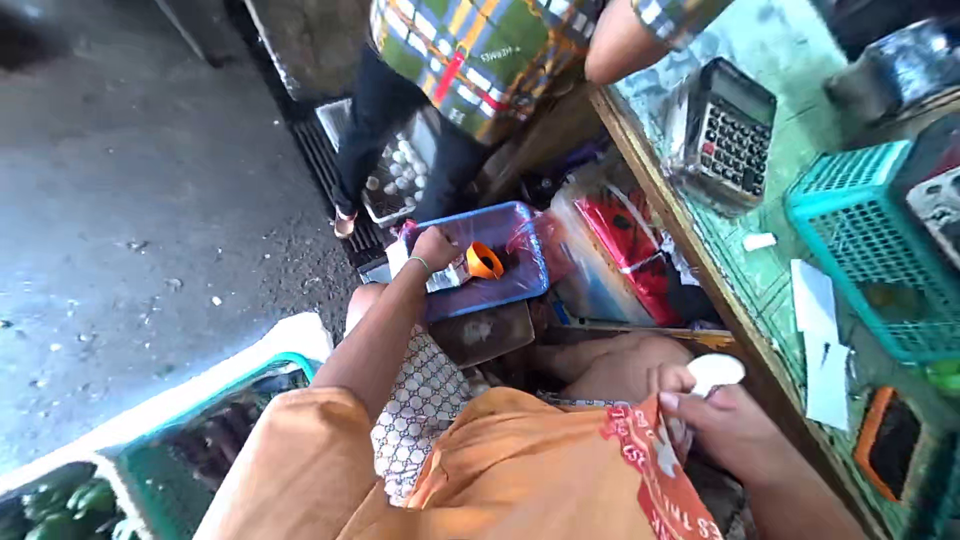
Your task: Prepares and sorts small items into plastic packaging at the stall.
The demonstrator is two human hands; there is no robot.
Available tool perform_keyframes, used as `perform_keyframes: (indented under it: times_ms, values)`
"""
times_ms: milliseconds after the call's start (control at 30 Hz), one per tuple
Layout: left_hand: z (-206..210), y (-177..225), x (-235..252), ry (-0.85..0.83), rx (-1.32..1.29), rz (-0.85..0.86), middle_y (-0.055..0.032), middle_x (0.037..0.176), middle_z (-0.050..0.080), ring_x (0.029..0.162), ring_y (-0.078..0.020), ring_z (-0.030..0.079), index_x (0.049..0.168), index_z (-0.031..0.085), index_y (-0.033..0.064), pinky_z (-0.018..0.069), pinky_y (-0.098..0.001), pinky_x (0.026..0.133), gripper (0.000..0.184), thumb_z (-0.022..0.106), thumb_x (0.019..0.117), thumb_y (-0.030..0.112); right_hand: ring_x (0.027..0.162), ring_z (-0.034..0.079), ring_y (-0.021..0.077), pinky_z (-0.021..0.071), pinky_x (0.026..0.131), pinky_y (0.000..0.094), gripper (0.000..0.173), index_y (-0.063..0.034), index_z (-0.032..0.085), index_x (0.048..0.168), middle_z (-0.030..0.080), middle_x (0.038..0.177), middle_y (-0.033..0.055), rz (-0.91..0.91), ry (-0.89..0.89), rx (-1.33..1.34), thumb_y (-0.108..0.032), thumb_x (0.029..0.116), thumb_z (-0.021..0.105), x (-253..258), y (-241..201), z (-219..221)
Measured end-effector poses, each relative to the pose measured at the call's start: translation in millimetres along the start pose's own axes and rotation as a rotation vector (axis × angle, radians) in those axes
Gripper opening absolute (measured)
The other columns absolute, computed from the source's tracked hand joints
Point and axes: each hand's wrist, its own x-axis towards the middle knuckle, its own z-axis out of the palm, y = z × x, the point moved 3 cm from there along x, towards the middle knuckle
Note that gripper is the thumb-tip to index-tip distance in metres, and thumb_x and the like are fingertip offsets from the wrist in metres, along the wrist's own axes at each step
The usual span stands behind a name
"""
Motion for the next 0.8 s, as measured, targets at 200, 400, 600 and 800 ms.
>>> perform_keyframes:
  times_ms: [200,400,600,800]
  values:
    - [-50,83,-54,-0.092,-0.323,0.230,-0.0118,0.094,0.070,0.078,-0.0209,0.068,0.113,0.069,0.0021,0.0595,-0.0409,0.071,0.027,0.074,0.0861,0.002,0.064,0.056,0.0042,0.0491,0.058,0.0226,0.038,-0.0046,0.068,0.126,0.067,0.083,-0.0035,-0.011,0.109,-0.083,-0.020,0.0914,0.069,104,-17,15]
    - [-11,146,-59,-0.068,-0.669,0.285,-0.0099,0.094,0.071,0.072,-0.0173,0.068,0.121,0.061,0.0039,0.0595,-0.0336,0.067,0.030,0.069,0.0916,0.002,0.082,0.072,0.0176,0.0618,0.075,0.0364,0.028,-0.0018,0.069,0.116,0.074,0.097,0.0103,0.100,-0.021,0.124,-0.014,0.0921,0.075,205,34,50]
    - [28,89,-63,0.079,-0.904,0.064,-0.0155,0.124,0.069,0.112,-0.0279,0.067,0.135,0.059,-0.0004,0.0568,-0.0480,0.095,0.043,0.049,0.1053,0.029,0.061,0.057,0.0079,0.0454,0.051,0.0222,0.020,-0.0076,0.062,0.118,0.070,0.090,0.0055,0.153,0.268,0.553,-0.021,0.1028,0.062,250,56,26]
    - [46,101,-95,0.379,-1.222,-0.013,-0.0089,0.082,0.069,0.074,-0.0179,0.069,0.098,0.061,0.0005,0.0606,-0.0372,0.078,0.006,0.056,0.1004,0.003,0.056,0.053,0.0080,0.0420,0.048,0.0216,0.018,-0.0044,0.062,0.115,0.068,0.086,0.0070,0.137,0.173,0.671,-0.011,0.0987,0.066,251,65,31]
